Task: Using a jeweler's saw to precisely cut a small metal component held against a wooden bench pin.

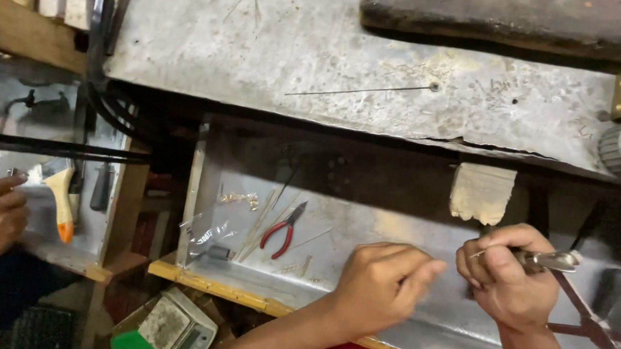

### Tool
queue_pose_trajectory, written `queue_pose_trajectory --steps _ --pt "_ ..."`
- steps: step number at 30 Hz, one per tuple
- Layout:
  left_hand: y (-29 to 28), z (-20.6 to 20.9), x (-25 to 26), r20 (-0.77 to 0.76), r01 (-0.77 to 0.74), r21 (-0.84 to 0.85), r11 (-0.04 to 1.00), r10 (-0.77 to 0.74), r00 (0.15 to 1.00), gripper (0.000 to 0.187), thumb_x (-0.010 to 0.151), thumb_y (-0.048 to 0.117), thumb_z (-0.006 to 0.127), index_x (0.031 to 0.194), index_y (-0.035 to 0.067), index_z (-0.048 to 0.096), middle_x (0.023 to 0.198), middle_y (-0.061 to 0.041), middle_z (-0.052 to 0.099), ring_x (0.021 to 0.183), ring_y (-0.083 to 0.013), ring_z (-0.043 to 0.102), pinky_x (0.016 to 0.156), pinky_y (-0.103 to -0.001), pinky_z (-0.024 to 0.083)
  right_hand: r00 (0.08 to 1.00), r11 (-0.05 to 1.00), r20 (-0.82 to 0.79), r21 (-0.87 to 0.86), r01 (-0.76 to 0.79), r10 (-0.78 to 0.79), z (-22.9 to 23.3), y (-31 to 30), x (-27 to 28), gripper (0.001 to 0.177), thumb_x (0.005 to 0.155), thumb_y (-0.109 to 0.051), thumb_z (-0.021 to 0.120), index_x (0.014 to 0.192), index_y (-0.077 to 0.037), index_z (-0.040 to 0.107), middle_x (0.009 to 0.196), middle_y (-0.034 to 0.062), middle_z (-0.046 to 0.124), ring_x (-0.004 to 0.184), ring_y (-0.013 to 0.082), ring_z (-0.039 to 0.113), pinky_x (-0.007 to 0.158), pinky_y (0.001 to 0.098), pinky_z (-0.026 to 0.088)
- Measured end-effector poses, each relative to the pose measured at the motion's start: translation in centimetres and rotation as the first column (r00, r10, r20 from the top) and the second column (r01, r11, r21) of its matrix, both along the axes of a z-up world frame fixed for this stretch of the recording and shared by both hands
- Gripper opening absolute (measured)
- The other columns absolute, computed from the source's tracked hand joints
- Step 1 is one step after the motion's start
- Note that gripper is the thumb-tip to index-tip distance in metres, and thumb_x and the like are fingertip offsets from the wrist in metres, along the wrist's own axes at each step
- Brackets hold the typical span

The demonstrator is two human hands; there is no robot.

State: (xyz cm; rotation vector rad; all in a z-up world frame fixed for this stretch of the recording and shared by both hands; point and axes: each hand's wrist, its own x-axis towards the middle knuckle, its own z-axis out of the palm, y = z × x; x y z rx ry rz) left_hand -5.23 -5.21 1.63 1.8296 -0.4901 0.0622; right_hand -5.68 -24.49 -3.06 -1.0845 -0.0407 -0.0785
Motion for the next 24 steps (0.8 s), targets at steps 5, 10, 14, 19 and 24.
queue_pose_trajectory --steps 5,10,14,19,24 --pt "7.2 -5.7 -1.9 -0.059 -0.198 0.754 0.626 0.365 0.929 0.020 0.099 0.018 0.062 0.110 0.003 0.068 0.108 -0.011 0.064 0.098 -0.0282 0.060 0.087 -0.043 0.052 0.997 0.994 0.049 -0.080 0.070 -0.066 0.4 -0.3 -0.1 0.010 0.105 -0.016 0.059 0.105 -0.007 0.061 0.086 0.0098 0.055 0.040 0.0073 0.031 0.041 0.0260 0.033" --pt "11.7 -11.1 -3.2 0.005 -0.155 0.956 0.247 0.515 0.857 0.029 0.092 0.029 0.068 0.105 0.003 0.071 0.112 -0.014 0.064 0.103 -0.0359 0.060 0.083 -0.053 0.051 0.984 0.978 0.016 -0.110 0.177 -0.177 0.0 -0.2 -0.3 0.013 0.105 -0.018 0.061 0.102 -0.005 0.061 0.096 0.0171 0.060 0.038 0.0078 0.033 0.039 0.0242 0.036" --pt "12.2 -11.4 -3.4 0.121 -0.218 0.954 0.207 0.399 0.909 0.019 0.086 0.021 0.066 0.097 0.005 0.067 0.109 -0.013 0.061 0.094 -0.0352 0.056 0.074 -0.050 0.049 0.983 0.964 0.044 -0.193 0.182 -0.177 -0.7 -0.5 -0.6 0.013 0.106 -0.015 0.056 0.107 -0.002 0.060 0.097 0.0204 0.061 0.040 0.0108 0.038 0.042 0.0262 0.041" --pt "11.7 -9.2 -3.2 0.088 -0.291 0.861 0.417 0.441 0.893 0.010 0.087 0.015 0.059 0.084 0.010 0.052 0.086 -0.010 0.056 0.088 -0.0314 0.052 0.074 -0.050 0.038 0.974 0.947 0.016 -0.228 0.225 -0.228 -0.6 -0.4 -0.7 0.018 0.104 -0.014 0.059 0.114 0.001 0.062 0.099 0.0179 0.060 0.040 0.0091 0.037 0.042 0.0256 0.041" --pt "7.1 -6.2 -4.2 0.061 -0.197 0.305 0.932 0.187 0.980 0.011 0.095 0.008 0.053 0.094 0.005 0.043 0.084 -0.008 0.051 0.054 -0.0118 0.046 0.041 -0.027 0.041 0.977 0.961 0.014 -0.176 0.212 -0.213 0.0 0.0 -1.2 0.024 0.096 -0.009 0.064 0.118 0.000 0.064 0.088 0.0154 0.057 0.044 0.0149 0.048 0.040 0.0262 0.040"
